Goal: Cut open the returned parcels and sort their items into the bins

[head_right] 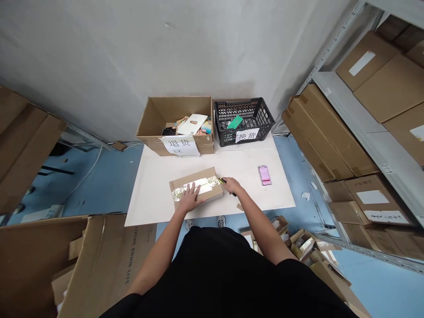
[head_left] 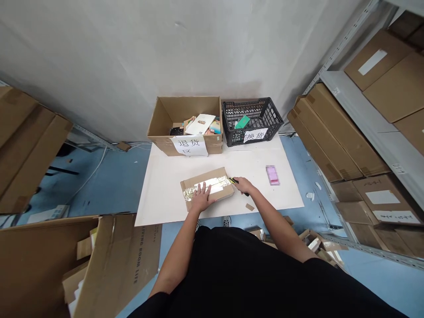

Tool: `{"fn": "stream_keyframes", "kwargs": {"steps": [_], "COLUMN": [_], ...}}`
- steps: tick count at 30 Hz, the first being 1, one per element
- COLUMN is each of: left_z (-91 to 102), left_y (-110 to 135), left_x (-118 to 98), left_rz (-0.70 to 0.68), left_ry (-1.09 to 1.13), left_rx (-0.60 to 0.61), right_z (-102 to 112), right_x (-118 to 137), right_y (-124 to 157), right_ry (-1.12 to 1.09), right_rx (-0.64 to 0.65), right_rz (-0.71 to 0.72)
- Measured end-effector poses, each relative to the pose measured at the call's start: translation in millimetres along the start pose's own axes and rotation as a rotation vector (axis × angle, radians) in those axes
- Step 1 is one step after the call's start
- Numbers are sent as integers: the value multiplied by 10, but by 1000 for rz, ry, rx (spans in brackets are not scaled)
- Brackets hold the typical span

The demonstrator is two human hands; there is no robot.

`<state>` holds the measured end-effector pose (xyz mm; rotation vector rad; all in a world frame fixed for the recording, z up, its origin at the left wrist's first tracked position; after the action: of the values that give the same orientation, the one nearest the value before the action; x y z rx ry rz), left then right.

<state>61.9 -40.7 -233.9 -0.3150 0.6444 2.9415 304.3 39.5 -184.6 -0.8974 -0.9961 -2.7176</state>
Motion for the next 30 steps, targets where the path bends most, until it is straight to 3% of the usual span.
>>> {"fn": "stream_keyframes", "kwargs": {"steps": [4, 7, 9, 11, 14, 17, 22, 26, 28, 30], "left_z": [-1, -1, 27, 87, 220, 356, 611, 722, 668, 609], "left_y": [-3, -15, -37, -75, -135, -186, -156, 41, 105, 129], "left_x": [21, 54, 100, 190, 396, 574, 861, 1256, 1390, 1443], "left_rz": [-6, 1, 32, 114, 325, 479, 453, 465, 475, 487], "left_ry": [4, 20, 34, 45, 68, 104, 141, 80, 65, 57], "left_rx": [-9, -6, -26, -69, -134, -130, -157, -223, -170, -126], "right_z": [-173, -358, -437, -520, -725, -791, -621, -728, -872, -1093], "right_x": [-232, -509, -792, -1152, -1494, -1552, -1717, -1600, -1270, -764], "right_y": [153, 256, 304, 368, 383, 190, 3, -61, -184, -376], "right_ry": [-189, -463, -668, -795, -873, -886, -705, -608, -537, -523], "right_rx": [37, 33, -110, -333, -479, -456, -566, -603, -584, -514], "right_rz": [-19, -23, -93, -263, -450, -393, -468, -500, -393, -238]}}
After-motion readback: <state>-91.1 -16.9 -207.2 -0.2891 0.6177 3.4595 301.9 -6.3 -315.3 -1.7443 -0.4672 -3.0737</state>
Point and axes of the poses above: each hand's wrist, its own y-axis away from the middle knuckle, its own z-axis out of the back of the hand, x = y × z, the point moved 8 cm from there along -y, towards the middle knuckle, and after that the axes turned 3 degrees about -x, right-handed, at the moved point
